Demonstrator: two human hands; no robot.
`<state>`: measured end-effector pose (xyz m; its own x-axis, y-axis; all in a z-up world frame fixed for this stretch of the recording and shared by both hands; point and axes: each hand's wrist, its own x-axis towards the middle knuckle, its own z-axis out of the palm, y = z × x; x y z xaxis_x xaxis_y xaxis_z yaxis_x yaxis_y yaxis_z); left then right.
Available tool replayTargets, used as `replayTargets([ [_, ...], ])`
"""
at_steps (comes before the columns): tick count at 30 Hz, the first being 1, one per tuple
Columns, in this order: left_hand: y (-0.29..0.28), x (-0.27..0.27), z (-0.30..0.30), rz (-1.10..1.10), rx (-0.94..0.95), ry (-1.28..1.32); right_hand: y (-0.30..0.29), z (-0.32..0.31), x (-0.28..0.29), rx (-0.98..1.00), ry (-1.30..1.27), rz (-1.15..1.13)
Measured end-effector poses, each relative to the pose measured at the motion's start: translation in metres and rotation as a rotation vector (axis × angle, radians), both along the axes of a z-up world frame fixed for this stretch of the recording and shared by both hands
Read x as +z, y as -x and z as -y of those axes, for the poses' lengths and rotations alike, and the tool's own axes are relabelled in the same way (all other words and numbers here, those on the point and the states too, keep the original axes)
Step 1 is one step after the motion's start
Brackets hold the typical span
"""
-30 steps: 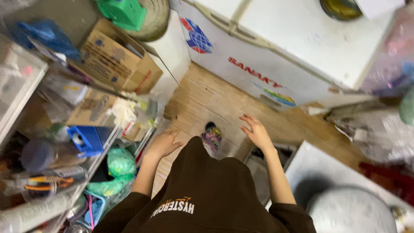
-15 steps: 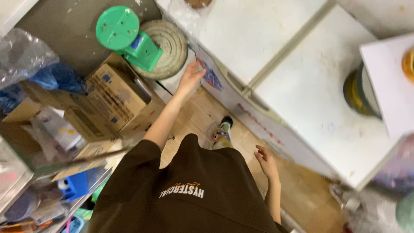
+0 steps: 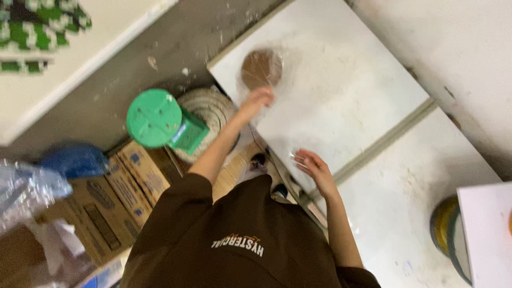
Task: The person organizes and prepares ingredients for a cake, including removing items from a microwave and freezer, stirring a large bowl of white frosting with a spatula, and placing small amounts of frosting on a cake board.
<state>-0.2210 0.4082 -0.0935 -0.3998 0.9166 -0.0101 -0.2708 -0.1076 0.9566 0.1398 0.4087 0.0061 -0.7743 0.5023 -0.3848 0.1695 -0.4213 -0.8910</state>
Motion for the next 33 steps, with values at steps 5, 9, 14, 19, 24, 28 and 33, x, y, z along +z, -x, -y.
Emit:
replayTargets([
  [5, -0.069, 0.089, 0.027, -0.425, -0.452, 0.231, 0.121, -0.041, -0.045, -0.154, 0.709, -0.684],
  [9, -0.097, 0.190, 0.050, -0.643, -1.068, -0.172, 0.124, -0.015, -0.039, -0.277, 0.778, -0.696],
  [14, -0.087, 0.217, 0.012, -0.694, -1.181, 0.029, 0.095, -0.008, -0.030, -0.651, 0.542, -0.636],
  [19, -0.103, 0.209, -0.021, -1.190, -0.427, -0.374, 0.050, -0.002, 0.016, -0.913, 0.123, -0.522],
  [24, -0.140, 0.196, -0.061, -0.244, -0.942, 0.221, 0.004, 0.025, 0.092, -0.941, -0.331, -0.189],
  [28, -0.186, 0.159, -0.046, 0.315, -0.983, 0.390, -0.049, 0.036, 0.119, -1.161, -0.288, 0.106],
  [33, -0.258, 0.169, -0.004, -0.024, -0.983, 0.444, -0.136, 0.054, 0.120, -1.166, -0.651, 0.381],
])
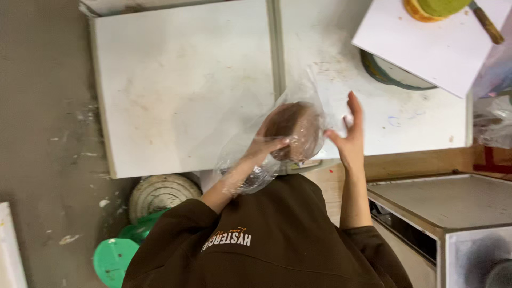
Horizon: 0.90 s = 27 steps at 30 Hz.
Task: The person organizes and prepares ingredients for a cake, including removing items from a microwave and freezer, stirring a large bowl of white frosting with a spatula, and placing small amounts of frosting on a cake board.
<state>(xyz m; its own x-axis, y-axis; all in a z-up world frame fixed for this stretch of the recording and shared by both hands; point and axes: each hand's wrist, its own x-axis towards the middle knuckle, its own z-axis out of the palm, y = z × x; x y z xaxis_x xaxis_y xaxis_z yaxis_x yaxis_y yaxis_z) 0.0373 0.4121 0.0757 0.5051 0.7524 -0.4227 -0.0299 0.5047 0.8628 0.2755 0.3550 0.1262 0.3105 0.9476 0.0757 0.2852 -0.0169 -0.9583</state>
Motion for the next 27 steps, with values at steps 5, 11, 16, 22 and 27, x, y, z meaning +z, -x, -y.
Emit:
replayTargets([
  [5, -0.090, -0.008, 0.035, -0.089, 0.023, -0.622, -0.034, 0.014, -0.048, 0.270, 0.120, -0.296],
  [11, -0.161, -0.075, 0.053, -0.011, -0.011, -0.531, -0.072, 0.022, -0.116, 0.069, 0.121, -0.468],
  [16, -0.176, -0.120, 0.046, -0.279, 0.012, -0.679, -0.094, 0.023, -0.145, 0.084, 0.226, -0.381],
  [22, -0.162, -0.108, 0.041, -0.178, 0.297, -0.509, -0.093, 0.017, -0.142, 0.209, 0.087, -0.455],
  [27, -0.173, -0.058, 0.038, -0.373, 0.115, -0.663, -0.094, 0.024, -0.149, 0.285, 0.111, -0.264],
])
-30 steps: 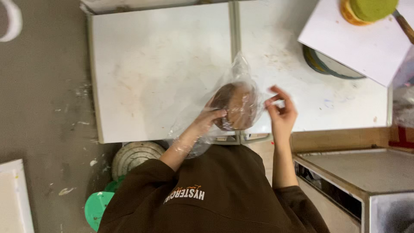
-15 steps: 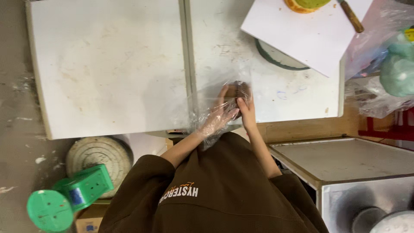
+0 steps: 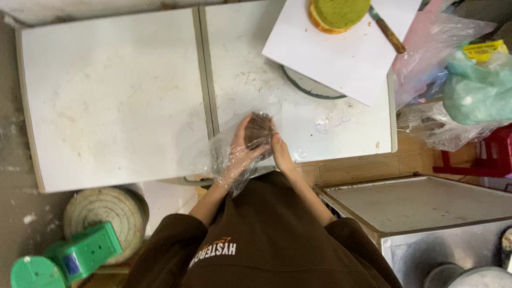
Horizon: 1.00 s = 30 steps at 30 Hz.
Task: The person organizes and prepares ingredients for a cake, including removing items from a microwave and freezer, stirring a large bowl of white frosting with a spatula, and placing small amounts of frosting on a cake board.
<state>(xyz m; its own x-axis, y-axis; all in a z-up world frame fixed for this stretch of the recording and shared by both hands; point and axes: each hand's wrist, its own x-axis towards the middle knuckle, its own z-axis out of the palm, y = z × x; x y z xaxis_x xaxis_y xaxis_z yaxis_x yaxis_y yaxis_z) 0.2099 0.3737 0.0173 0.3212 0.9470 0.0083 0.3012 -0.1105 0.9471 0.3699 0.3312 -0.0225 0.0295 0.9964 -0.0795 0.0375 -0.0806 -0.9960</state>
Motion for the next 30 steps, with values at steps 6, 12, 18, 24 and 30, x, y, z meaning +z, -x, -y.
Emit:
replayTargets([
  [6, 0.020, -0.009, -0.019, 0.399, 0.019, 0.410, -0.042, 0.018, 0.009, -0.147, 0.116, -0.022],
  [12, 0.006, -0.112, -0.047, 0.811, 0.123, 0.954, -0.059, 0.034, 0.006, -0.424, 0.320, -0.504],
  [18, -0.040, -0.095, -0.105, -0.198, -0.169, 0.232, -0.034, 0.050, -0.036, -0.928, 0.058, -0.094],
  [24, 0.031, -0.052, -0.093, -0.399, -0.529, 0.080, 0.028, 0.156, -0.043, -1.056, 0.247, 0.024],
  [30, 0.079, -0.016, -0.006, -0.643, -0.968, 0.173, 0.103, 0.258, -0.084, -1.372, 0.310, -0.181],
])
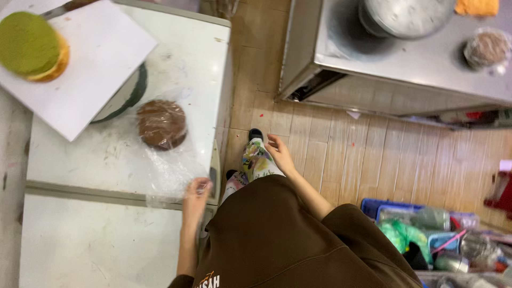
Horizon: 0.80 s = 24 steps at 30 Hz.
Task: The person organizes and prepares ingredients for a cake, including removing items from a microwave and freezer, stirring a large bowl of white frosting with a spatula, and placing small amounts of frosting on a cake board.
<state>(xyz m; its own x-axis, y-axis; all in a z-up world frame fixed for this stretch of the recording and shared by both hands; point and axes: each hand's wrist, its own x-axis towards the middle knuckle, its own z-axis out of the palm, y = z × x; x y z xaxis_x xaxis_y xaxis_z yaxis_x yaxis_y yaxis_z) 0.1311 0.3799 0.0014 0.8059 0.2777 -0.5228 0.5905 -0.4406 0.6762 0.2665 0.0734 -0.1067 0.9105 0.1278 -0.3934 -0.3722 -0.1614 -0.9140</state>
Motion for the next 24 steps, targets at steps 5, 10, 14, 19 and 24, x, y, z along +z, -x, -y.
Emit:
replayTargets([
  [5, -0.054, 0.079, 0.060, 0.321, -0.418, 0.095, 0.025, 0.023, -0.001, -0.033, 0.015, -0.026],
  [10, -0.124, 0.107, 0.105, 0.085, -0.835, 0.224, -0.009, 0.019, 0.024, 0.138, -0.245, -0.022],
  [14, -0.150, 0.036, 0.181, 0.098, -1.376, 0.048, -0.046, 0.010, 0.086, 0.429, -0.302, 0.184],
  [19, -0.182, -0.041, 0.318, 0.083, -1.567, -0.015, -0.087, 0.075, 0.168, 0.569, -0.127, 0.510],
  [24, -0.246, -0.020, 0.396, 0.561, -1.561, 0.012, -0.128, 0.194, 0.195, 0.274, 0.116, 0.729],
])
